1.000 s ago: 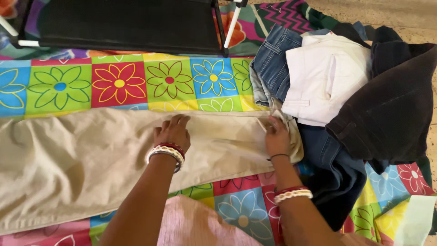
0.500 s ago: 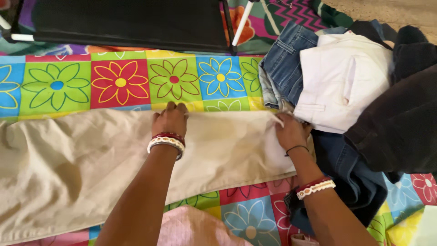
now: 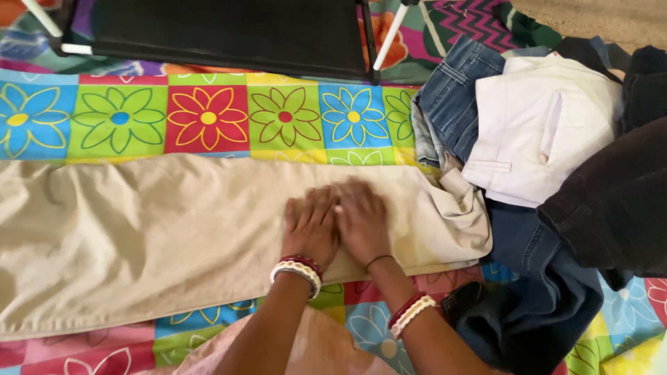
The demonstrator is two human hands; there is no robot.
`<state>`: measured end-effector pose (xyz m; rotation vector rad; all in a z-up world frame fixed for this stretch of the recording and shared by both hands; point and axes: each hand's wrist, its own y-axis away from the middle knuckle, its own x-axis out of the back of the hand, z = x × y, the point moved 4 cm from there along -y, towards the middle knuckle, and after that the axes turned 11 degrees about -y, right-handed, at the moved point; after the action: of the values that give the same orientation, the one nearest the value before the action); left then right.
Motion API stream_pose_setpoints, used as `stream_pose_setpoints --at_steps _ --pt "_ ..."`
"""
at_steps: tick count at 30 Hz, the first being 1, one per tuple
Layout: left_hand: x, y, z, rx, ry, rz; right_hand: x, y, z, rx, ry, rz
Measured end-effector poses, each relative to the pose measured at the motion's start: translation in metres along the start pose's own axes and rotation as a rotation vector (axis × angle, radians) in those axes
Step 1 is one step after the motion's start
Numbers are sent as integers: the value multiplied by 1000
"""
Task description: The person unfolds a pair of beige trousers on a colorful mat, smooths them out, and folds them neatly. The person handles the trousers by hand, aligning the legs and folding the garment into a compact rectangle.
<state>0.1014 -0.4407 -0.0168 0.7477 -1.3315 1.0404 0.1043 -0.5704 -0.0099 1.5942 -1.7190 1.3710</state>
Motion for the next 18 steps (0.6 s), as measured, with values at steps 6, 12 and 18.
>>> stream_pose_setpoints --at_steps 6,12,18 --pt "34 44 -80 178 -25 -100 67 52 104 -497 252 22" --pt "51 80 -126 285 -91 -18 22 39 64 -360 149 -74" --pt "43 81 -121 226 -37 21 -45 12 -59 -6 13 -234"
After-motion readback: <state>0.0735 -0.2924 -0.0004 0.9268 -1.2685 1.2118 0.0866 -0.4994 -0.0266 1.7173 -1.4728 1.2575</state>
